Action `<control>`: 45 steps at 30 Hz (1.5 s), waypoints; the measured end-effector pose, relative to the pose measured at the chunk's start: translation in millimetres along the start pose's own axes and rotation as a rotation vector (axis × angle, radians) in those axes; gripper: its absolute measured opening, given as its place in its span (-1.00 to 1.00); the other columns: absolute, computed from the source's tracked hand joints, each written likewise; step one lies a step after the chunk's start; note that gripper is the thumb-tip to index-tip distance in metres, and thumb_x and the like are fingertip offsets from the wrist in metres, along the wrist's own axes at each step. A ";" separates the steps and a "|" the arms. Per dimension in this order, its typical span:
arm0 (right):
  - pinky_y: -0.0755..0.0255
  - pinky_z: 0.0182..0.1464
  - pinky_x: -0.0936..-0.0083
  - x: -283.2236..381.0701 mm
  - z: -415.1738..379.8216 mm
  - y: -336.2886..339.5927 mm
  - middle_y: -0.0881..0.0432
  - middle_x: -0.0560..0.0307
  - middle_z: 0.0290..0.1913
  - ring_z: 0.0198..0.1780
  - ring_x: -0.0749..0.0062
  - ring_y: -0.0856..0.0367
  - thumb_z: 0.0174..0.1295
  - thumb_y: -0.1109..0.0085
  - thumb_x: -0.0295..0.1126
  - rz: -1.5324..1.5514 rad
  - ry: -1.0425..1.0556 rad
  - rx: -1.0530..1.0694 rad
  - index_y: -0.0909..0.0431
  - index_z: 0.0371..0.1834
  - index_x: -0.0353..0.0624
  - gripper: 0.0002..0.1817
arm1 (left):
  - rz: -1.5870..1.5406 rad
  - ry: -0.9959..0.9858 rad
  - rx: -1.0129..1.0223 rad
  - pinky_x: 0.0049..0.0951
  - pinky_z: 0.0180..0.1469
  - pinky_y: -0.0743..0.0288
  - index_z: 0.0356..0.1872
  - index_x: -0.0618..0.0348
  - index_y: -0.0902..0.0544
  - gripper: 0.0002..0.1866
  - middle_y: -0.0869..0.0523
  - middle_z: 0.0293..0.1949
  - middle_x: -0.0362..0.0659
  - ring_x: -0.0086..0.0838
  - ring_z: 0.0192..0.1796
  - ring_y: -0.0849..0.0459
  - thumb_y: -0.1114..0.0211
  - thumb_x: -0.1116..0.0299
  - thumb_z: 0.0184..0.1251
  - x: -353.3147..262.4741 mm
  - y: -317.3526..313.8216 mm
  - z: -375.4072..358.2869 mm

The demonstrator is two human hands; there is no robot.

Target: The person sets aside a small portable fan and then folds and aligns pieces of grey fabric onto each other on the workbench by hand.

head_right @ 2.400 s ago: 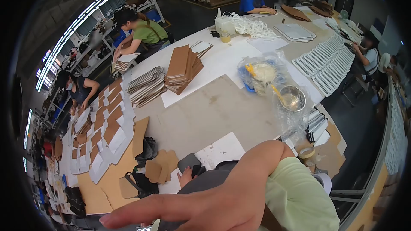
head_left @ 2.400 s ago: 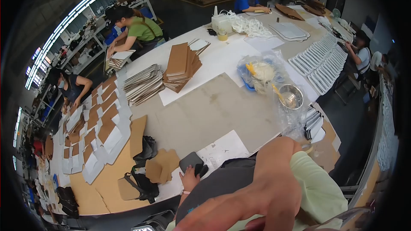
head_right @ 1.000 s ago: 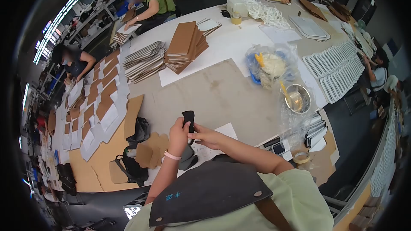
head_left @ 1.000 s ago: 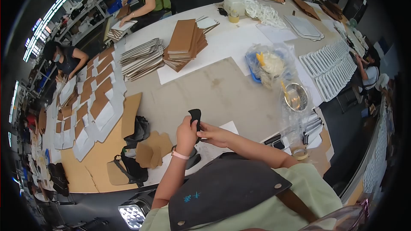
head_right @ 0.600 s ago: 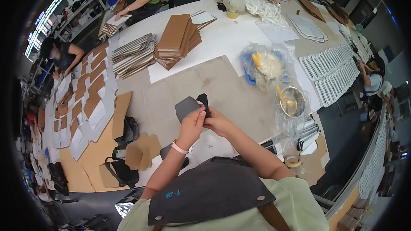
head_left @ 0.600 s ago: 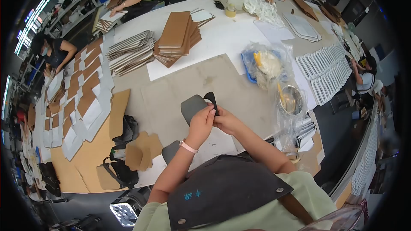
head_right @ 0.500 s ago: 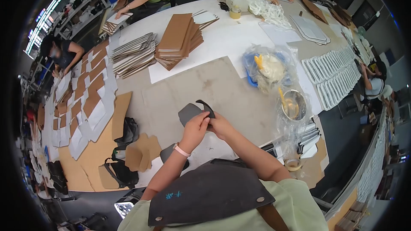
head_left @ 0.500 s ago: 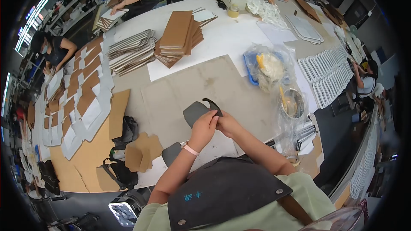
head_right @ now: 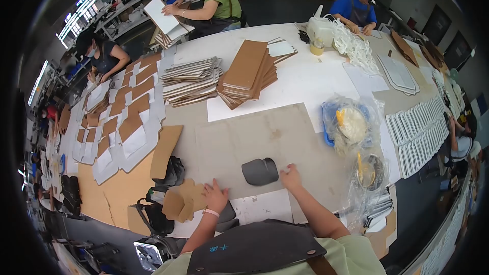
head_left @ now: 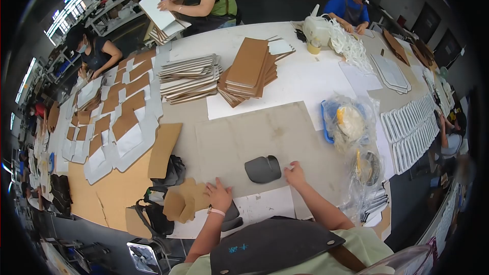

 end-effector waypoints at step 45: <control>-0.41 -0.11 0.19 4.3 -42.8 -20.7 -0.58 0.03 -0.34 -0.16 0.05 -0.54 -0.05 -0.25 -0.49 -0.274 0.577 -0.165 -0.50 -0.36 -0.15 -0.83 | -0.043 -0.799 -0.045 -0.22 0.00 -0.40 -0.18 0.09 -0.66 -0.66 -0.65 -0.32 -0.14 -0.21 -0.15 -0.57 -0.44 0.24 -0.02 -95.3 -14.0 -13.7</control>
Point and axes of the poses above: each hand's wrist, its own z-axis towards the middle knuckle, its own y-axis out of the back of the hand, x = y × z, the point moved 2 cm from there along z, towards the middle knuckle
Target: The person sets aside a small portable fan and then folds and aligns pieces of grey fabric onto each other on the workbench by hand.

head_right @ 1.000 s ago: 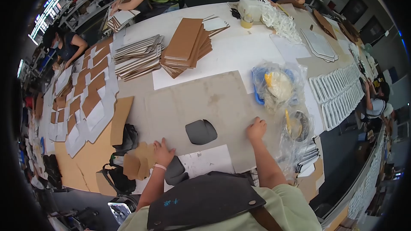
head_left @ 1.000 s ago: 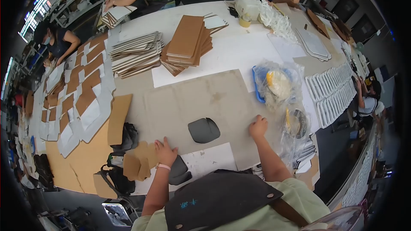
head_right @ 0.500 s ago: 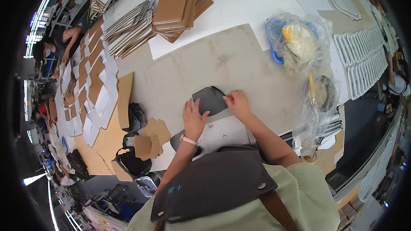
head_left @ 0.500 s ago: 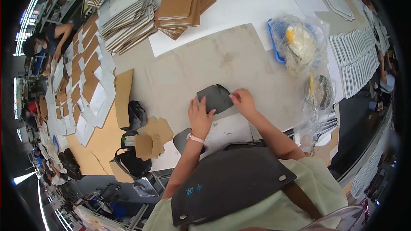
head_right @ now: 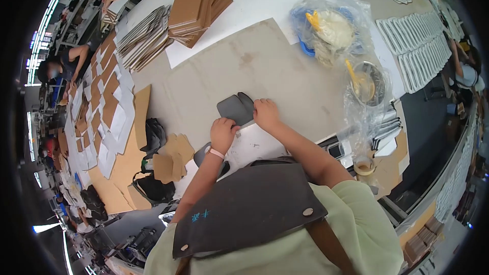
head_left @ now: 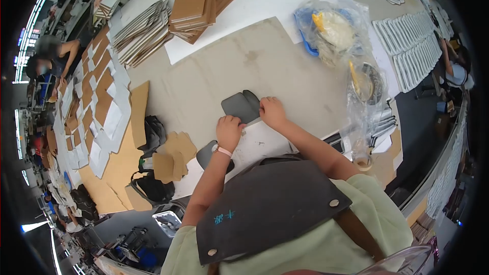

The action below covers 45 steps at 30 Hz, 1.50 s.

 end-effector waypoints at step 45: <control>-0.46 -0.17 0.30 22.7 -9.6 13.4 -0.56 0.09 -0.27 -0.23 0.13 -0.56 0.13 -0.22 -0.38 0.066 0.218 -0.057 -0.68 -0.32 -0.08 -0.89 | -0.099 0.078 -0.322 -0.29 -0.23 -0.49 -0.37 0.12 -0.71 -0.91 -0.70 -0.30 -0.14 -0.22 -0.30 -0.64 -0.35 0.40 0.09 0.8 56.3 -8.9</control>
Point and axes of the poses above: each hand's wrist, its own z-axis towards the middle knuckle, its own y-axis out of the back of the hand, x = y × z, the point moved 2 cm from there along z, towards the middle knuckle
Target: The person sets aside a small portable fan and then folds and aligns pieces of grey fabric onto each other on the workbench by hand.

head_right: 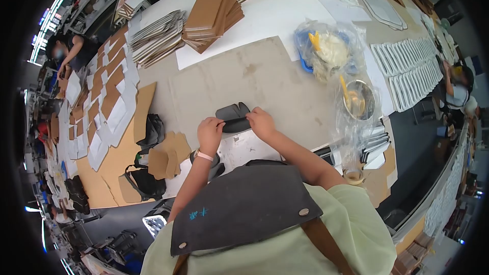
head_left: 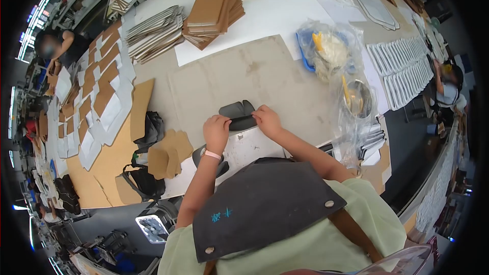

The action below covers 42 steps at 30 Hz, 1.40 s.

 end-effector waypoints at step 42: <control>-0.34 -0.21 0.23 -168.5 158.5 47.1 -0.49 0.02 -0.39 -0.32 0.08 -0.43 0.08 -0.13 -0.63 -0.051 -0.146 -0.442 -0.47 -0.20 -0.24 -0.80 | -0.247 -0.183 0.128 -0.15 0.35 -0.30 -0.13 0.24 -0.62 -0.83 -0.58 0.08 -0.04 -0.14 0.15 -0.54 -0.20 0.49 0.27 -3.2 -178.6 187.4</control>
Point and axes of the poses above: each hand's wrist, its own z-axis towards the middle knuckle, its own y-axis out of the back of the hand, x = y × z, the point moved 2 cm from there along z, towards the middle knuckle
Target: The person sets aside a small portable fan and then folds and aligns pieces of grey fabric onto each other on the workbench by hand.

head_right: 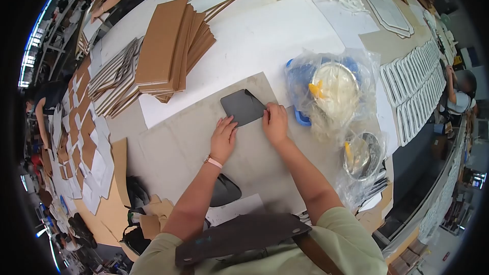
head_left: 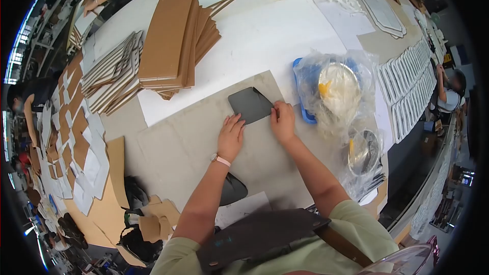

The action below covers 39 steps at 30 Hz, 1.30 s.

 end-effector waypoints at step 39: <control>-0.43 0.14 0.14 -29.8 -58.4 71.4 -0.57 -0.26 0.07 0.11 -0.12 -0.54 0.14 -0.22 -0.13 -0.657 -0.649 0.556 -0.34 0.11 -0.30 -0.42 | 0.153 1.276 -0.182 -0.26 -0.18 -0.53 -0.19 0.38 -0.51 -0.57 -0.64 -0.24 0.16 -0.03 -0.23 -0.65 -0.45 0.29 0.01 -52.2 146.2 -385.6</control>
Point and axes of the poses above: each hand's wrist, its own z-axis towards the middle knuckle, its own y-axis out of the back of the hand, x = y × z, the point moved 2 cm from there along z, towards the middle knuckle
